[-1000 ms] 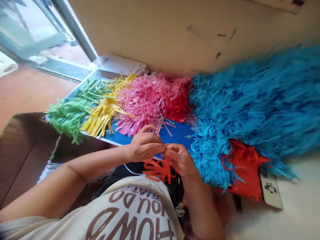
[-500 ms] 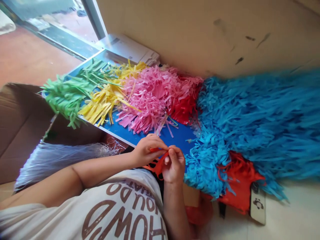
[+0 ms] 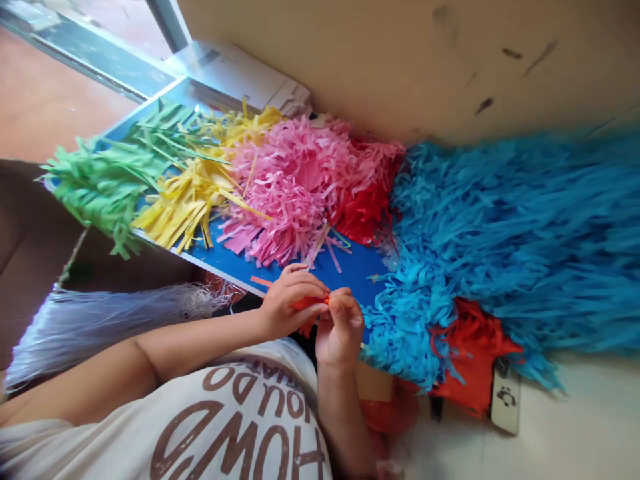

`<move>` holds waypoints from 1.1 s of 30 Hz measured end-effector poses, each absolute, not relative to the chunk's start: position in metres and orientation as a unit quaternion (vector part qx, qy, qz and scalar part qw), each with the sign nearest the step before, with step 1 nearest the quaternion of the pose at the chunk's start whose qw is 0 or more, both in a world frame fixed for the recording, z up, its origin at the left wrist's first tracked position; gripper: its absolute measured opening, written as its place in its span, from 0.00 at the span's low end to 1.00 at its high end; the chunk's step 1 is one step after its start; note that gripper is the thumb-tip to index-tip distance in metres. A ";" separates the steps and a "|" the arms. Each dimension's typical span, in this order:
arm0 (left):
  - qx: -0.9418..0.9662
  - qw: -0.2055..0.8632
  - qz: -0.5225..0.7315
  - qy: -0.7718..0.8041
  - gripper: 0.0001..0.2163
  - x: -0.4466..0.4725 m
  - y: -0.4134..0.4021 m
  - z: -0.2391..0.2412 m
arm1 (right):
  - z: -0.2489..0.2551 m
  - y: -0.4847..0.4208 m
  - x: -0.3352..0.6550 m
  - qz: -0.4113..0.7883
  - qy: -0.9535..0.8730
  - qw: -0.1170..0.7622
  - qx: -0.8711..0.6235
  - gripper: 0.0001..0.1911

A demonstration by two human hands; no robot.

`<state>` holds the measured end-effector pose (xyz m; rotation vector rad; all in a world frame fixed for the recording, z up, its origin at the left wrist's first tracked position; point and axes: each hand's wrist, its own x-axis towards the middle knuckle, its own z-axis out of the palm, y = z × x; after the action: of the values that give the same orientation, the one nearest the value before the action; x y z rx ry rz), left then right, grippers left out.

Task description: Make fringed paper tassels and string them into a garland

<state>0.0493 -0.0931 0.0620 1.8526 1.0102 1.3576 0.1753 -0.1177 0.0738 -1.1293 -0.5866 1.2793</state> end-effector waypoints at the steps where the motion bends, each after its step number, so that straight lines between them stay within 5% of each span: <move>1: 0.698 0.325 0.514 0.377 0.13 0.049 -0.091 0.063 | 0.074 -0.117 0.176 0.551 -0.254 0.626 -0.490 0.20; 10: 0.648 0.412 0.537 0.349 0.14 0.056 -0.084 0.059 | 0.056 -0.111 0.180 0.495 -0.263 0.648 -0.516 0.16; 18: 0.489 0.687 0.407 0.352 0.18 0.037 -0.069 0.079 | 0.060 -0.098 0.188 0.497 -0.382 0.613 -0.481 0.23; 22: 0.359 0.775 0.388 0.346 0.17 0.026 -0.063 0.079 | 0.048 -0.044 0.240 0.309 -0.473 0.483 -0.669 0.14; 27: 0.273 0.822 0.344 0.362 0.21 0.036 -0.072 0.073 | 0.034 0.030 0.279 0.072 -0.647 0.120 -0.749 0.13; 33: 0.310 0.778 0.353 0.418 0.27 0.035 -0.079 0.067 | 0.047 0.021 0.273 0.068 -0.641 0.094 -0.758 0.13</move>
<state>0.0351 -0.0791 0.0672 0.6703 0.9043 0.7627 0.2732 0.0207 0.0466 -2.2494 -1.9024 0.2030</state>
